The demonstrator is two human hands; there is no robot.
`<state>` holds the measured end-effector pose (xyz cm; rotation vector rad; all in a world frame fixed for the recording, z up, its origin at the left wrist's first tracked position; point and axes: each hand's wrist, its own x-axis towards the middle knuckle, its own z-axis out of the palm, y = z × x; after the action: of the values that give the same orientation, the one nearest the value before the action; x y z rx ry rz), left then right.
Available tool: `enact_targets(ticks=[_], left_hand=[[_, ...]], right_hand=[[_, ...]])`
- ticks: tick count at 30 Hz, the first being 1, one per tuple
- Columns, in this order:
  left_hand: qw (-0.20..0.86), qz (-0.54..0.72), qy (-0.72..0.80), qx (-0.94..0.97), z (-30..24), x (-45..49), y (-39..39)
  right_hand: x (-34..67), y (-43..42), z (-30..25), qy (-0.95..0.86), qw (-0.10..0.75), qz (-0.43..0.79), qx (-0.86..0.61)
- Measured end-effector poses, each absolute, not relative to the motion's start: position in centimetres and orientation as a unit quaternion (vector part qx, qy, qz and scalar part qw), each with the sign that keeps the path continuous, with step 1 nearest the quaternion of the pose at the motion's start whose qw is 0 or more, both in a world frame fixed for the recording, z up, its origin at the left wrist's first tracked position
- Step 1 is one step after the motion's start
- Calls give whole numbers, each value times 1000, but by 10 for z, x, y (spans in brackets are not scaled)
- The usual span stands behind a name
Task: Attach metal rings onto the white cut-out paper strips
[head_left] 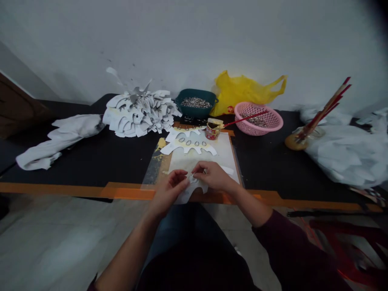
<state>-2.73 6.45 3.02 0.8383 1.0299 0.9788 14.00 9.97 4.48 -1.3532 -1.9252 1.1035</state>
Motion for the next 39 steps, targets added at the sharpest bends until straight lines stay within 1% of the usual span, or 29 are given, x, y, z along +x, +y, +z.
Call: enact_targets(ticks=[3, 7, 9, 11, 14, 15, 16, 18, 20, 22, 24, 28, 32, 36, 39], left_hand=[[619, 454, 463, 443, 22, -26, 64], [619, 451, 460, 449, 17, -23, 70], [592, 442, 468, 485, 24, -24, 69], [495, 454, 496, 550, 34, -28, 60], [272, 517, 545, 601, 45, -34, 31], [250, 532, 545, 598, 44, -34, 19], [271, 534, 534, 596, 41, -33, 9], [416, 493, 523, 557, 29, -25, -4], [533, 499, 516, 448, 17, -13, -2], [589, 539, 496, 341, 9, -3, 11], [633, 560, 458, 277, 7, 3, 27], [678, 572, 413, 206, 13, 4, 42], [689, 577, 398, 186, 14, 1, 38], [697, 587, 376, 166, 8, -1, 34], [700, 581, 378, 173, 7, -4, 34]], right_hand=[[139, 100, 45, -713, 275, 430, -481], [139, 101, 48, -733, 257, 457, -433], [140, 104, 48, -730, 253, 457, -442], [142, 107, 47, -704, 269, 461, -469], [143, 112, 48, -622, 324, 504, -504], [143, 112, 49, -594, 344, 520, -507], [142, 112, 51, -571, 362, 536, -506], [137, 110, 55, -544, 386, 557, -495], [129, 105, 59, -539, 389, 567, -487], [120, 99, 63, -547, 379, 569, -483], [115, 95, 66, -564, 369, 570, -470], [120, 91, 67, -599, 348, 566, -447], [131, 88, 64, -614, 309, 539, -485], [131, 83, 59, -611, 320, 517, -507], [127, 80, 57, -627, 311, 505, -504]])
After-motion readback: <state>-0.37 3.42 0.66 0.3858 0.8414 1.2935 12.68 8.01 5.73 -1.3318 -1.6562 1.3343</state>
